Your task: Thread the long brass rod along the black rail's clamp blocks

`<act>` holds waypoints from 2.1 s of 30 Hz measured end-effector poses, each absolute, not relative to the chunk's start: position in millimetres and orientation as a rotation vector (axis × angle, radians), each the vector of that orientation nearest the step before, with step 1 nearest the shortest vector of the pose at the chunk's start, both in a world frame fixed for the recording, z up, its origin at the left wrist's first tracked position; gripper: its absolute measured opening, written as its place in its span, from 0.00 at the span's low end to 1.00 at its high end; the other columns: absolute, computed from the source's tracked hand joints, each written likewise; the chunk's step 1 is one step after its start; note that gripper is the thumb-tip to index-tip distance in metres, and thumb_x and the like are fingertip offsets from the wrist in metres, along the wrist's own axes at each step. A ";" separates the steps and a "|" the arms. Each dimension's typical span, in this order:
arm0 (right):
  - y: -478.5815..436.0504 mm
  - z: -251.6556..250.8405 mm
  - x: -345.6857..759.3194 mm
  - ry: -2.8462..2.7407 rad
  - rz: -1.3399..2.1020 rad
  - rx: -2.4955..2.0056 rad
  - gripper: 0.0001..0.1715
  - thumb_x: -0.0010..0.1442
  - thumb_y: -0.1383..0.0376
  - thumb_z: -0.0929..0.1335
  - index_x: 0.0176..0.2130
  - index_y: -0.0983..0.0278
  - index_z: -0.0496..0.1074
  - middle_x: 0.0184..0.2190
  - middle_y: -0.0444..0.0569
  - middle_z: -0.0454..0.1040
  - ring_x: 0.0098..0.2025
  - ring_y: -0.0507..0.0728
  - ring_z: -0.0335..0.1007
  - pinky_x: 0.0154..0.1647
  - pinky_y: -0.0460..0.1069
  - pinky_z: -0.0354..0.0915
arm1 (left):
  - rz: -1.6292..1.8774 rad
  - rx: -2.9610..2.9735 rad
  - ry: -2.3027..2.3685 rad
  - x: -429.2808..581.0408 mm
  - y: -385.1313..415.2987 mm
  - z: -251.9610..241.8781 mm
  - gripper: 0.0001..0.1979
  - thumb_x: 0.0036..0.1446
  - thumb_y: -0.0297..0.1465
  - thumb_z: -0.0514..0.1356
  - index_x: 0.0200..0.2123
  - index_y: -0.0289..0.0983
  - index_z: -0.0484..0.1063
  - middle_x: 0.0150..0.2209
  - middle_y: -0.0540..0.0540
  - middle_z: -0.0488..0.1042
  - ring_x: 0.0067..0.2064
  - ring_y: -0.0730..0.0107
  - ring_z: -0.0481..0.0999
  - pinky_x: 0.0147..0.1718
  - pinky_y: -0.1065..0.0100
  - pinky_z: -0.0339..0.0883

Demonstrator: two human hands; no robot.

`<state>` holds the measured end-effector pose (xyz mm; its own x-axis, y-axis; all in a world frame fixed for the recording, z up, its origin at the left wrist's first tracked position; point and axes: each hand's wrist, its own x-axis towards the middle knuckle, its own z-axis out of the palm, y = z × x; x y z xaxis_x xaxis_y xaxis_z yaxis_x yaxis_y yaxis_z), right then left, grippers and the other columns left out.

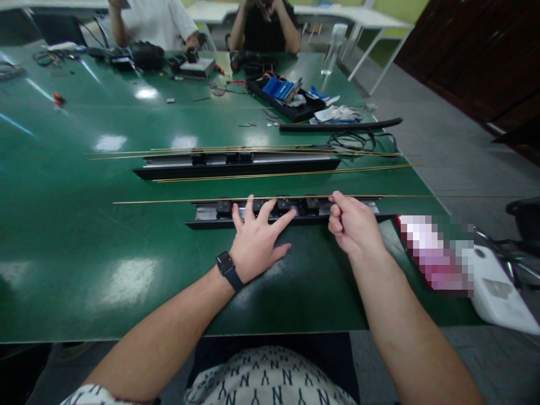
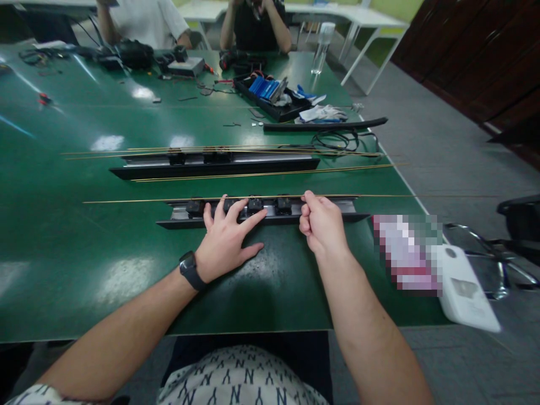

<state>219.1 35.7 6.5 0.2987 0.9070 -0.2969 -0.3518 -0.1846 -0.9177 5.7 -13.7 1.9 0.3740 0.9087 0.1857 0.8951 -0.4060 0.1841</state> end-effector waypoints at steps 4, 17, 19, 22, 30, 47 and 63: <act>36.0 7.0 218.5 -0.582 1.242 -1.298 0.10 0.63 0.64 0.72 0.32 0.65 0.70 0.16 0.37 0.64 0.09 0.45 0.52 0.06 0.41 0.45 | 0.397 2.555 1.684 5.6 -13.5 2.2 0.38 0.56 0.45 0.68 0.68 0.59 0.60 0.71 0.44 0.55 0.71 0.26 0.45 0.63 0.23 0.38; 36.7 6.4 220.5 -0.586 1.260 -1.310 0.13 0.61 0.60 0.74 0.33 0.64 0.69 0.16 0.37 0.63 0.09 0.45 0.51 0.06 0.40 0.45 | 0.411 2.534 1.679 5.7 -13.6 2.4 0.38 0.56 0.44 0.68 0.68 0.59 0.61 0.71 0.44 0.55 0.72 0.27 0.44 0.63 0.23 0.37; 36.0 7.3 221.0 -0.585 1.286 -1.301 0.11 0.61 0.61 0.73 0.33 0.64 0.70 0.16 0.37 0.63 0.09 0.45 0.51 0.06 0.40 0.44 | 0.411 2.538 1.682 5.9 -13.7 2.3 0.38 0.55 0.44 0.68 0.68 0.59 0.60 0.71 0.44 0.55 0.72 0.26 0.43 0.63 0.22 0.37; 34.9 9.5 220.7 -0.591 1.307 -1.290 0.09 0.60 0.62 0.73 0.35 0.65 0.72 0.16 0.37 0.64 0.09 0.45 0.51 0.06 0.40 0.44 | 0.410 2.547 1.679 6.0 -13.7 2.1 0.38 0.55 0.44 0.69 0.68 0.59 0.60 0.71 0.44 0.55 0.72 0.26 0.44 0.63 0.22 0.38; 34.3 9.0 219.6 -0.606 1.290 -1.275 0.11 0.57 0.62 0.75 0.35 0.65 0.72 0.16 0.36 0.64 0.09 0.45 0.52 0.06 0.40 0.45 | 0.404 2.551 1.680 5.8 -13.3 2.7 0.38 0.55 0.44 0.69 0.68 0.59 0.61 0.71 0.44 0.55 0.72 0.25 0.44 0.63 0.22 0.39; 35.6 8.6 219.7 -0.591 1.258 -1.297 0.11 0.60 0.63 0.74 0.32 0.65 0.70 0.16 0.37 0.64 0.10 0.45 0.52 0.06 0.40 0.45 | 0.405 2.548 1.675 5.8 -13.4 2.8 0.38 0.55 0.44 0.68 0.68 0.59 0.60 0.71 0.44 0.55 0.72 0.25 0.44 0.63 0.22 0.38; 34.2 10.0 220.1 -0.599 1.297 -1.274 0.07 0.59 0.64 0.73 0.36 0.66 0.73 0.16 0.37 0.64 0.09 0.45 0.52 0.06 0.40 0.45 | 0.415 2.550 1.677 5.6 -13.2 2.1 0.38 0.55 0.44 0.69 0.68 0.58 0.61 0.71 0.44 0.55 0.72 0.25 0.44 0.63 0.22 0.38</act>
<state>220.1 34.2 10.0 0.2553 0.9163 -0.3085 -0.3600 -0.2060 -0.9099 5.6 -13.2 2.1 0.3713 0.9090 0.1892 0.8924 -0.4056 0.1975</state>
